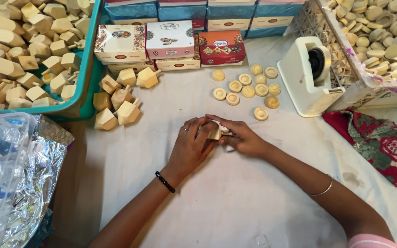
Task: The person places wooden house-shaped items and round wooden discs into a small white box. They then close the box and wipe its exterior with a cloth. The person proceeds to wipe several loose wooden house-shaped items individually with the cloth before placing them into a green plastic bin.
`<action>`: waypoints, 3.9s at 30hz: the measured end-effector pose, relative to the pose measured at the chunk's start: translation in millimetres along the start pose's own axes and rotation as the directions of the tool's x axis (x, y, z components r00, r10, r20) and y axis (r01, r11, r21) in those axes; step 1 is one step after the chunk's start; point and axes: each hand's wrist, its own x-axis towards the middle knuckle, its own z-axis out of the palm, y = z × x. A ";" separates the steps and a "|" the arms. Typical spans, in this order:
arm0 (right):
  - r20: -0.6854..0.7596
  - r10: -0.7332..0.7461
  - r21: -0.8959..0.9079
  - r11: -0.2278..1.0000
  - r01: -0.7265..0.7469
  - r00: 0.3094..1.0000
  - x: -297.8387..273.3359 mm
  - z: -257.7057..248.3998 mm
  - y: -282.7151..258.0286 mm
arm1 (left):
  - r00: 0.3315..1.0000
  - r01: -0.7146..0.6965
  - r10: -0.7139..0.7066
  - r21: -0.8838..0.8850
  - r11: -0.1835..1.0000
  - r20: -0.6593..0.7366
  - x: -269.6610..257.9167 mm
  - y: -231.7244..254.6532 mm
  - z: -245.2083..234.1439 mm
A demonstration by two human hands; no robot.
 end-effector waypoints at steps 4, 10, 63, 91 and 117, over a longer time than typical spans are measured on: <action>0.001 -0.154 0.032 0.988 0.154 0.988 1.6 -1.3 -4.9 | 1.000 0.011 -0.011 0.012 1.000 -0.007 0.3 1.3 -1.9; -0.117 -0.098 0.037 0.994 0.103 0.988 0.4 2.4 15.9 | 0.991 0.062 -0.063 -0.017 0.998 -0.119 -3.8 -1.8 2.0; 0.101 -0.502 -0.792 0.481 0.375 0.859 0.4 10.7 12.5 | 0.802 0.354 -0.549 -0.555 0.753 -0.233 6.1 -41.1 -28.4; 0.100 -0.452 -0.693 0.608 0.388 0.887 6.3 12.9 9.4 | 0.937 0.308 -0.280 0.870 0.385 -0.208 36.3 -167.7 -38.5; 0.068 -0.420 -0.610 0.700 0.371 0.905 7.7 7.2 5.4 | 0.395 0.906 -0.871 0.278 0.318 -0.292 81.7 -305.5 -188.6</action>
